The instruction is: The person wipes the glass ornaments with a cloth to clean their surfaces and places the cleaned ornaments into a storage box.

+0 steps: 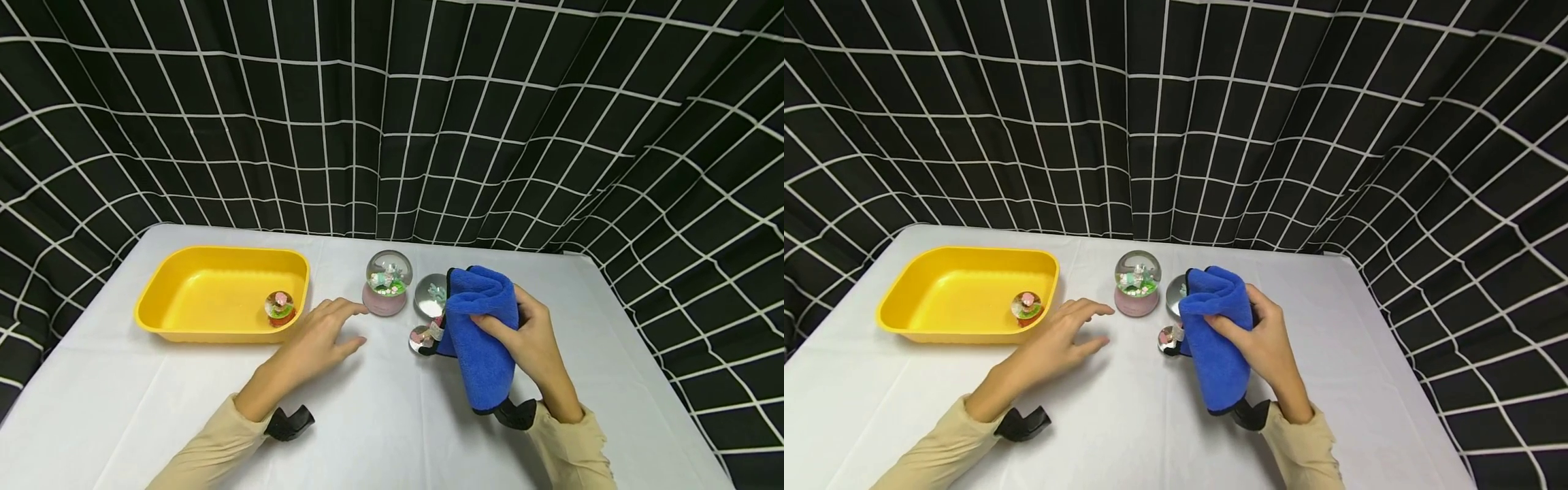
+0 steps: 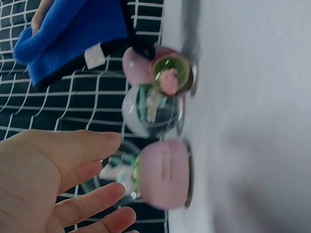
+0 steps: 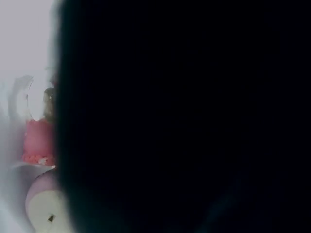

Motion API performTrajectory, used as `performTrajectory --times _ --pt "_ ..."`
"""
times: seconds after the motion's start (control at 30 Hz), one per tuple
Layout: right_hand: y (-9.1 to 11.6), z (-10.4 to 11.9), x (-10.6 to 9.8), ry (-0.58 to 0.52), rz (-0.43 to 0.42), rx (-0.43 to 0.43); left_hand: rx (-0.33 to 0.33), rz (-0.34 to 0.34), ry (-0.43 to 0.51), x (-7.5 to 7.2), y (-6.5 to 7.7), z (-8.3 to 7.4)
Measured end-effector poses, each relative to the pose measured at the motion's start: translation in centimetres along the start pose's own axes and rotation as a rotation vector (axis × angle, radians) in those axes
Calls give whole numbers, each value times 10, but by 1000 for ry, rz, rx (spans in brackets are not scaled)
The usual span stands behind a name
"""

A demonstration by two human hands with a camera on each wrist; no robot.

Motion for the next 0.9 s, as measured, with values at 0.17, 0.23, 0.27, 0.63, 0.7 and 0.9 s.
performTrajectory --times 0.17,0.23,0.27,0.63,0.7,0.9 --pt "0 -5 -4 23 22 10 -12 71 65 17 -5 -8" --pt "-1 -6 -6 34 25 8 -24 94 101 23 -7 -10" --pt "-1 -7 -7 38 27 6 -25 99 111 26 -8 -12" --pt "-2 -11 -16 45 52 25 -52 216 237 64 -19 -27" --pt "-1 -12 -16 44 59 31 -58 235 235 72 -22 -28" --pt "0 -12 -14 49 81 39 -44 272 202 90 -28 -33"
Point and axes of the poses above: each hand's wrist, its own y-axis away from the middle knuckle, its own x-axis out of the palm, z = x × y, the point moved 8 cm from there along -y, towards the middle knuckle, and after that the axes turned 15 degrees about -x, right-handed, at the moved point
